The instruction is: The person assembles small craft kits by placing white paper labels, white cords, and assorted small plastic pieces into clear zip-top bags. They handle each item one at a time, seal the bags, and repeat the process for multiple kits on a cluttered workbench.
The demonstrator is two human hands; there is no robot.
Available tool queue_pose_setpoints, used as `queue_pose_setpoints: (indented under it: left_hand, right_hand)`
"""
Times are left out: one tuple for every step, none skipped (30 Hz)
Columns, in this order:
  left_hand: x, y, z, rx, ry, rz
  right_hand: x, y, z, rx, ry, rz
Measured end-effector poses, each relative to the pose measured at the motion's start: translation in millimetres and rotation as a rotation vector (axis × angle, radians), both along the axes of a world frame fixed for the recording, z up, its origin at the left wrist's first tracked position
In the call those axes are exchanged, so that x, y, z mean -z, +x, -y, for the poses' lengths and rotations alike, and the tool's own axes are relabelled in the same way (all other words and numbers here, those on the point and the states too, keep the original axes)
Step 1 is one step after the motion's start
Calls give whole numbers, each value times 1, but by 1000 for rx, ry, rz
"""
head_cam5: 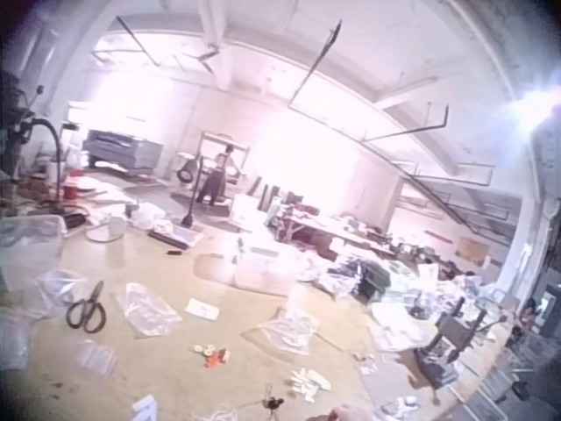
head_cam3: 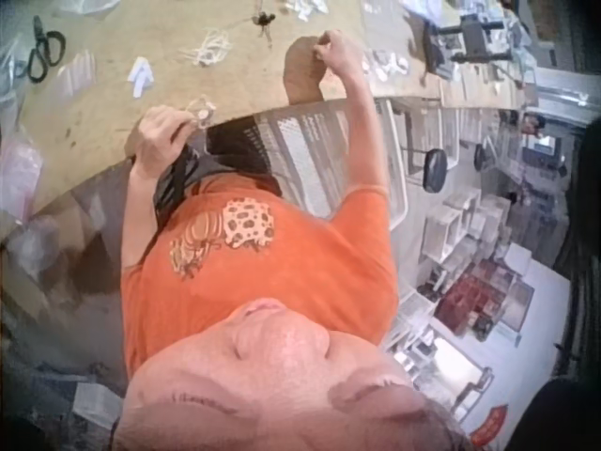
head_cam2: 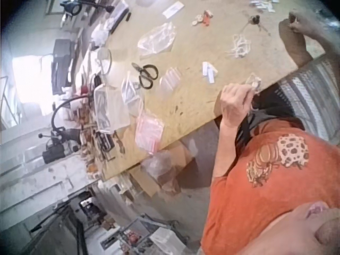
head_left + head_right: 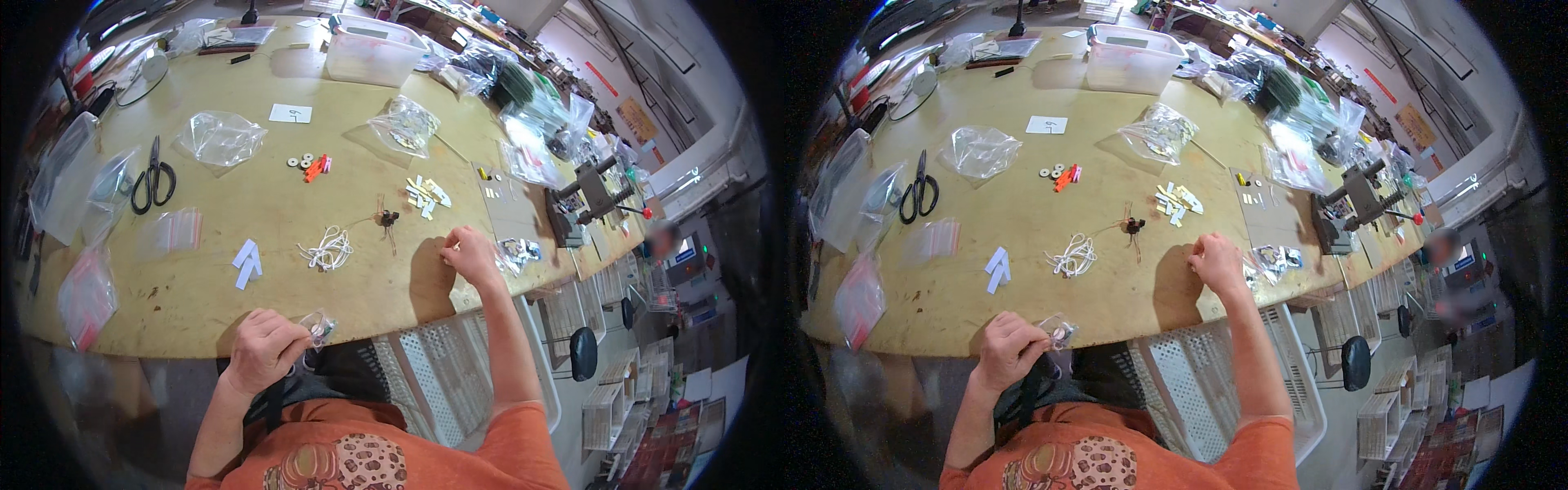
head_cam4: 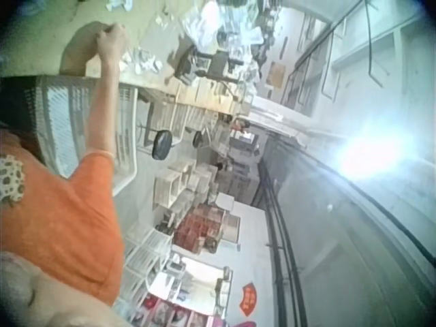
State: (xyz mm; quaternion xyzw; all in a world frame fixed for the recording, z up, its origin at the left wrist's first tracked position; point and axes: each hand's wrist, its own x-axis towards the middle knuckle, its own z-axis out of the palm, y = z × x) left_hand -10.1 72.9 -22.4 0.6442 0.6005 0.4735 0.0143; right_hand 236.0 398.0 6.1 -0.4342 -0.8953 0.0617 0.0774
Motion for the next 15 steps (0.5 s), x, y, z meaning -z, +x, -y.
queue_pose_setpoints:
  left_hand:
    - [1,1,-1,1,6,1]
    - [3,1,-2,2,12,2]
    - [5,1,-2,4,18,3]
    - [5,2,-2,1,12,-12]
    - [5,2,-2,-1,6,-26]
    - [5,2,-2,-4,0,-41]
    - [5,3,-1,-6,-2,-58]
    - [4,2,-1,-7,-3,-78]
    - [3,1,-1,-8,-3,-97]
    - [3,0,0,-10,-2,-97]
    - [3,0,0,-12,-1,-96]
    - [4,0,0,-14,1,-96]
    - [5,2,0,-17,8,-87]
    - [6,3,-1,-20,15,-79]
    - [6,2,-1,-22,23,-70]
  right_hand:
    - [0,-1,-3,-36,48,27]
    - [0,-4,-5,-73,96,54]
    - [-1,-9,-7,-85,21,-55]
    - [-3,-14,-8,-92,-55,-161]
    - [-4,-19,-10,-99,-132,-267]
    - [0,-26,-17,-86,-178,-362]
    - [9,-33,-28,-73,-225,-460]
    - [18,-39,-40,-60,-270,-559]
    - [30,-41,-53,-27,-323,-590]
    - [35,-48,-60,1,-380,-618]
    - [38,-51,-67,30,-436,-646]
    - [40,-48,-73,88,-417,-544]
    - [41,-49,-75,95,-409,-512]
    - [43,-51,-78,102,-400,-479]
    - [45,-53,-81,109,-391,-446]
